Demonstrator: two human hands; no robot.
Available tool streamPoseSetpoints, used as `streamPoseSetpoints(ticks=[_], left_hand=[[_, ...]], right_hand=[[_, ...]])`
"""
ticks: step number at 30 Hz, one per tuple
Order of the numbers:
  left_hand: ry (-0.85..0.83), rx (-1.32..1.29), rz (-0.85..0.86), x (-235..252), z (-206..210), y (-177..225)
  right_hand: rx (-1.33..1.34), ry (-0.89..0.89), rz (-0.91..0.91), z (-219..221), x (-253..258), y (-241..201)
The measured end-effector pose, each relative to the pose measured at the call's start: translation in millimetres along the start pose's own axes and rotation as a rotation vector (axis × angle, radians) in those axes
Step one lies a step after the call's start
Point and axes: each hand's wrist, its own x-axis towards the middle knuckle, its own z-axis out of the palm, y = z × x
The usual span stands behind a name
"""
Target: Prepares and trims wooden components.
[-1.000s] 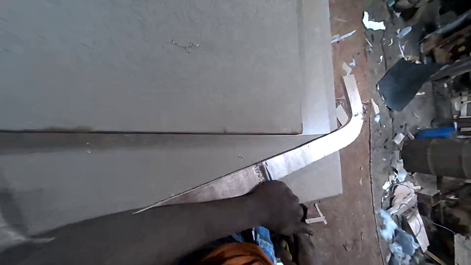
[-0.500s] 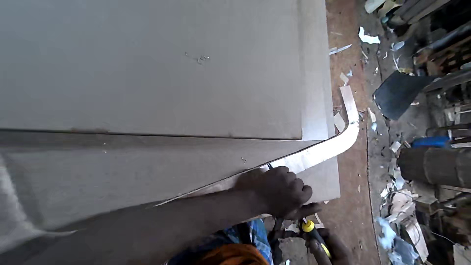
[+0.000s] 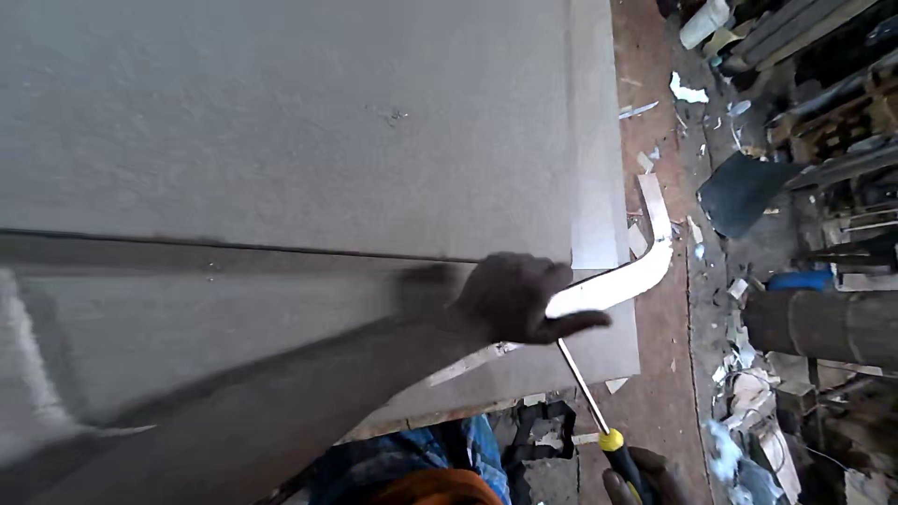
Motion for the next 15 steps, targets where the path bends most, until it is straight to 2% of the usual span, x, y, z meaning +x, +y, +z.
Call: streamPoseSetpoints(ticks=[3, 5, 9, 12, 15], left_hand=[[0.192, 0.087, 0.004, 7, -3, -4], [0.154, 0.067, 0.085, -3, 7, 9], [-0.109, -0.188, 0.399, -34, 25, 53], [-0.439, -0.246, 0.365, -53, 37, 69], [-0.624, -0.241, 0.294, -53, 39, 69]], right_hand=[[-0.027, -0.018, 0.003, -4, -2, 6], [-0.068, -0.037, -0.029, 0, 1, 8], [-0.052, -0.039, -0.074, 14, 5, 5], [-0.088, -0.057, -0.060, 13, 4, 5], [-0.059, -0.096, -0.019, 12, 4, 10]])
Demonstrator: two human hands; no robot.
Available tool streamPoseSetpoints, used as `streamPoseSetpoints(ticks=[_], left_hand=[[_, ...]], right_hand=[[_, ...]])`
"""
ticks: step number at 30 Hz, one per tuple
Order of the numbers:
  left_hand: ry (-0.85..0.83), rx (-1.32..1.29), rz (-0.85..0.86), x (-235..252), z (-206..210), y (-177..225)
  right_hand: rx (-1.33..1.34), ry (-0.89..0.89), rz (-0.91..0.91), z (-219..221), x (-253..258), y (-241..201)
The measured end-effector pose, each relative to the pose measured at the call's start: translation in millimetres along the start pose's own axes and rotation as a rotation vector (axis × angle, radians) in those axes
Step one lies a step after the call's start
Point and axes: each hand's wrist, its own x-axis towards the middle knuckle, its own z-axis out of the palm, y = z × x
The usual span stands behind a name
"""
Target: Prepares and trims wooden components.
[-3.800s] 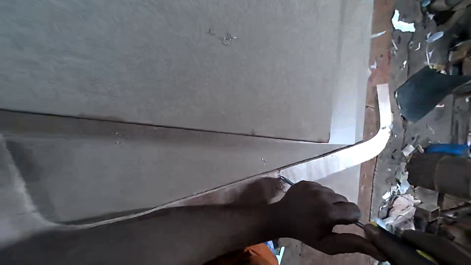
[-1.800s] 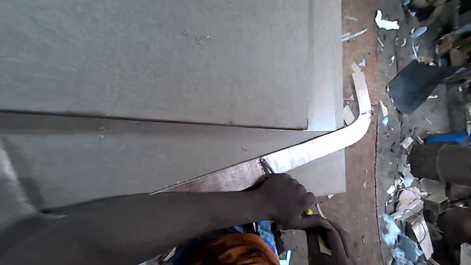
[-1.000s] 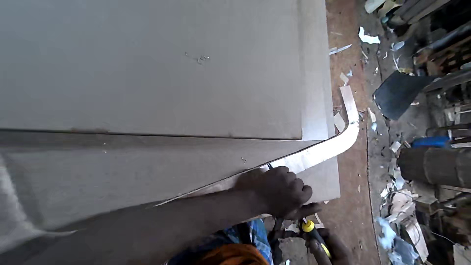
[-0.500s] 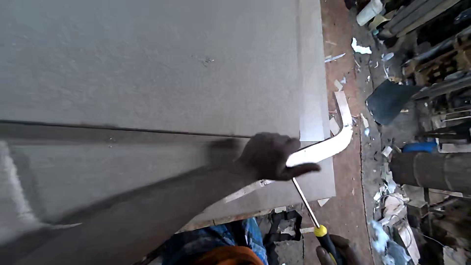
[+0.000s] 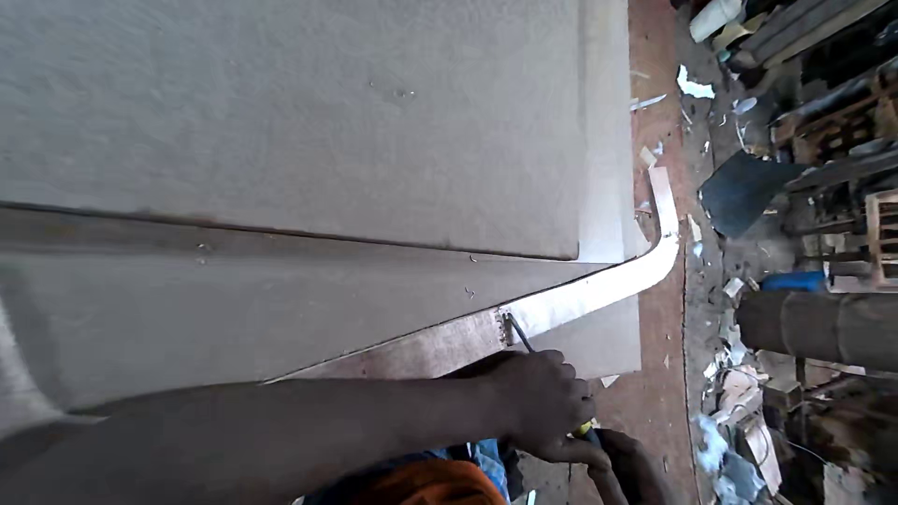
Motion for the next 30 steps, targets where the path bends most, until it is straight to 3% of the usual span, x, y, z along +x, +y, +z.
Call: streamPoseSetpoints(ticks=[5, 8, 12, 18, 20, 22, 25, 30], left_hand=[[-0.212, -0.045, -0.099, 2, -8, 1], [-0.245, -0.068, -0.108, 2, -6, 1], [-0.284, -0.101, -0.130, 3, -6, -3], [-0.264, -0.181, -0.239, 2, -13, 0], [-0.188, -0.231, -0.231, 1, -11, 0], [-0.075, -0.259, -0.202, -1, -9, -1], [-0.073, -0.271, -0.200, 0, -12, -2], [-0.115, -0.286, -0.237, 0, -14, -1]], right_hand=[[0.146, -0.091, 0.177, 4, 2, 7], [0.269, -0.125, 0.258, 8, 2, 21], [0.365, -0.135, 0.256, 13, 4, 30], [0.287, -0.146, 0.199, 10, 12, 25], [0.478, -0.244, 0.252, 4, 14, 31], [0.856, -0.361, 0.420, -4, 15, 42], [1.290, -0.458, 0.663, 2, 14, 43], [1.425, -0.700, 0.739, 8, 15, 40]])
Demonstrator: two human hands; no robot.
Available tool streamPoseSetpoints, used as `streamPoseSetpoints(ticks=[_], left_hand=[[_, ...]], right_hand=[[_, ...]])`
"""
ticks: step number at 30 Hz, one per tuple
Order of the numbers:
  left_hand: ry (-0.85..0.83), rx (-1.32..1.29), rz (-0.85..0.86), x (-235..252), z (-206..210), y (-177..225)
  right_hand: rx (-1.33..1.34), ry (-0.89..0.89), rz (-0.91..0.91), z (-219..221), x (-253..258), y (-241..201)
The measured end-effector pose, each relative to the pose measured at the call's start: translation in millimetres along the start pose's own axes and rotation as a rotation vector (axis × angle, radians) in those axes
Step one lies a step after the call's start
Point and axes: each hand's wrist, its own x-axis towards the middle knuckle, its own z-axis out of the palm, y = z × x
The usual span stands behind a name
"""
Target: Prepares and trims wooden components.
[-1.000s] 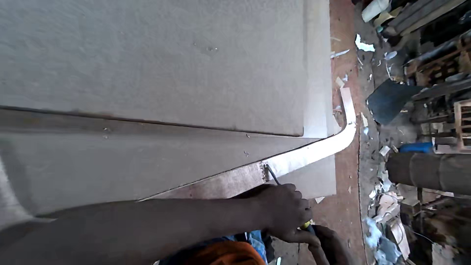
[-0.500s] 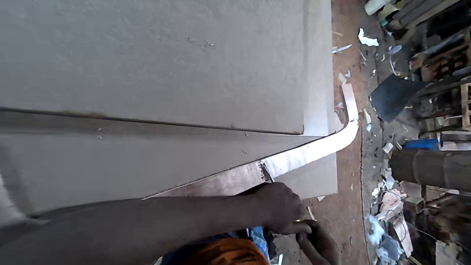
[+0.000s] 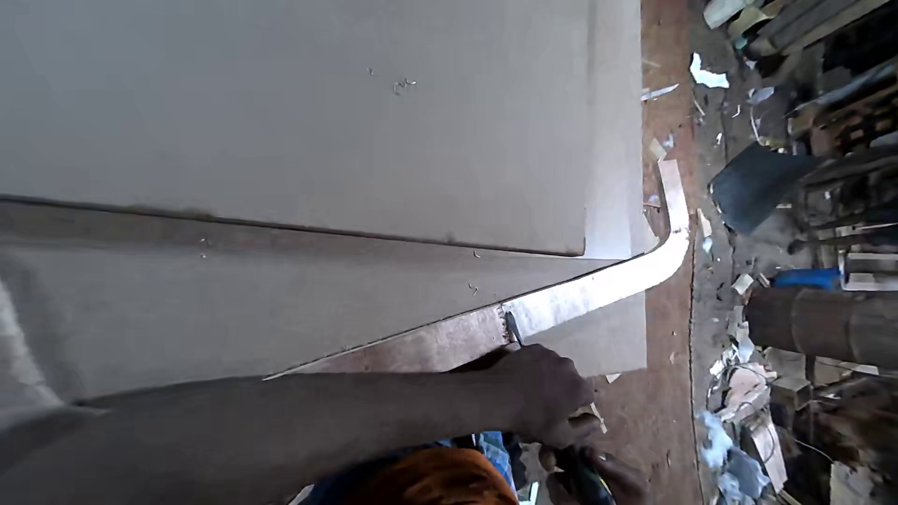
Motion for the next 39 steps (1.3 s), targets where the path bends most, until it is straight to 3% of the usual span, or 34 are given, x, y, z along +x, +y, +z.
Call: streamPoseSetpoints(ticks=[3, 9, 13, 16, 21, 24, 32, 35, 39], left_hand=[[0.018, 0.014, -0.024, 2, -3, 2], [-0.012, 0.041, -0.113, 2, -3, 7], [0.046, 0.068, -0.074, -1, 1, 6], [0.065, 0.092, -0.055, -5, 1, 7], [0.008, 0.126, -0.048, -4, 2, 5], [-0.044, 0.151, -0.032, -2, 0, 2], [0.008, 0.136, 0.017, -3, -9, 2], [0.014, 0.156, -0.004, -3, -8, 1], [-0.025, 0.168, -0.038, -3, -7, 2]], right_hand=[[-0.105, 0.017, -0.063, 4, -1, -5], [-0.569, 0.190, -0.224, 16, -4, -2], [-0.865, 0.301, -0.332, 33, -4, 8], [-0.664, 0.291, -0.262, 35, -5, 9], [-0.094, 0.080, -0.079, 15, 0, 13], [-0.027, 0.048, -0.081, 10, 3, 17], [-0.989, 0.444, -0.361, 54, -6, 13], [-1.517, 0.610, -0.511, 58, -4, 23], [-1.777, 0.710, -0.605, 55, 4, 36]])
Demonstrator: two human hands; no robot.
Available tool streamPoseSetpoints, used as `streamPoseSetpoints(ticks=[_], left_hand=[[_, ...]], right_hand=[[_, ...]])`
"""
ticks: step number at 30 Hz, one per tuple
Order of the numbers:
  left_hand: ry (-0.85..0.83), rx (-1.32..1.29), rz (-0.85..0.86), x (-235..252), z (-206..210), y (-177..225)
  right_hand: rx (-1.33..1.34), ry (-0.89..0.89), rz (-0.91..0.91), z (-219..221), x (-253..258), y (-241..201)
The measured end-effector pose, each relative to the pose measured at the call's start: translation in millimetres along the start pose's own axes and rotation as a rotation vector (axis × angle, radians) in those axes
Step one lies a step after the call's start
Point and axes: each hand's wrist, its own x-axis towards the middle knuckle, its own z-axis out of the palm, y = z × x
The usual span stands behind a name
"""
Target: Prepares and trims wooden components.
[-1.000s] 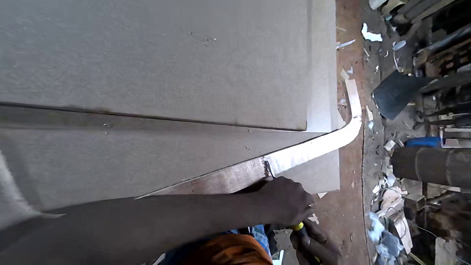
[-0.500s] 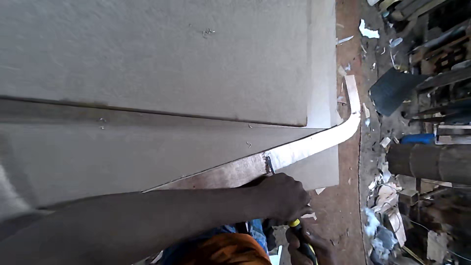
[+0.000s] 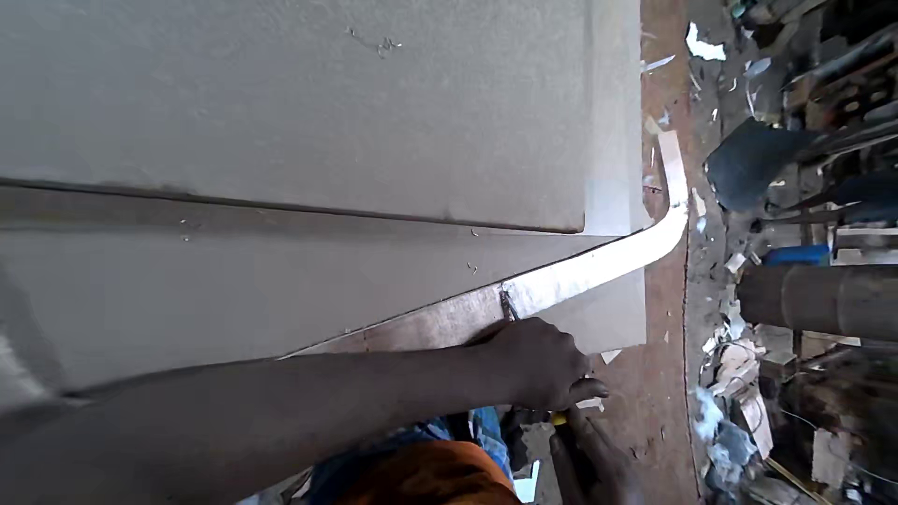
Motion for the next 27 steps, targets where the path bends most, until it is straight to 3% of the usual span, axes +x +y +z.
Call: streamPoseSetpoints(ticks=[6, 12, 16, 19, 23, 25, 27], left_hand=[[0.021, 0.049, 0.021, -1, 5, -2], [0.033, 0.077, 0.105, 0, 7, -8], [-0.033, 0.056, 0.150, 0, 0, -11], [-0.037, 0.076, 0.194, 2, 1, -15], [-0.004, 0.024, 0.212, 4, 0, -17], [-0.010, -0.006, 0.195, 4, -2, -16], [-0.053, 0.003, 0.188, 4, -5, -15]], right_hand=[[-0.019, 0.135, 0.045, 16, -6, 0], [0.598, 0.076, 0.305, 9, -5, -7], [0.837, -0.013, 0.450, 3, -1, -2], [0.694, 0.055, 0.310, 7, -1, 4], [-0.039, 0.278, 0.062, 13, -6, 11], [-0.039, 0.274, 0.053, 13, -8, 8], [0.316, 0.148, 0.196, 11, -10, 1]])
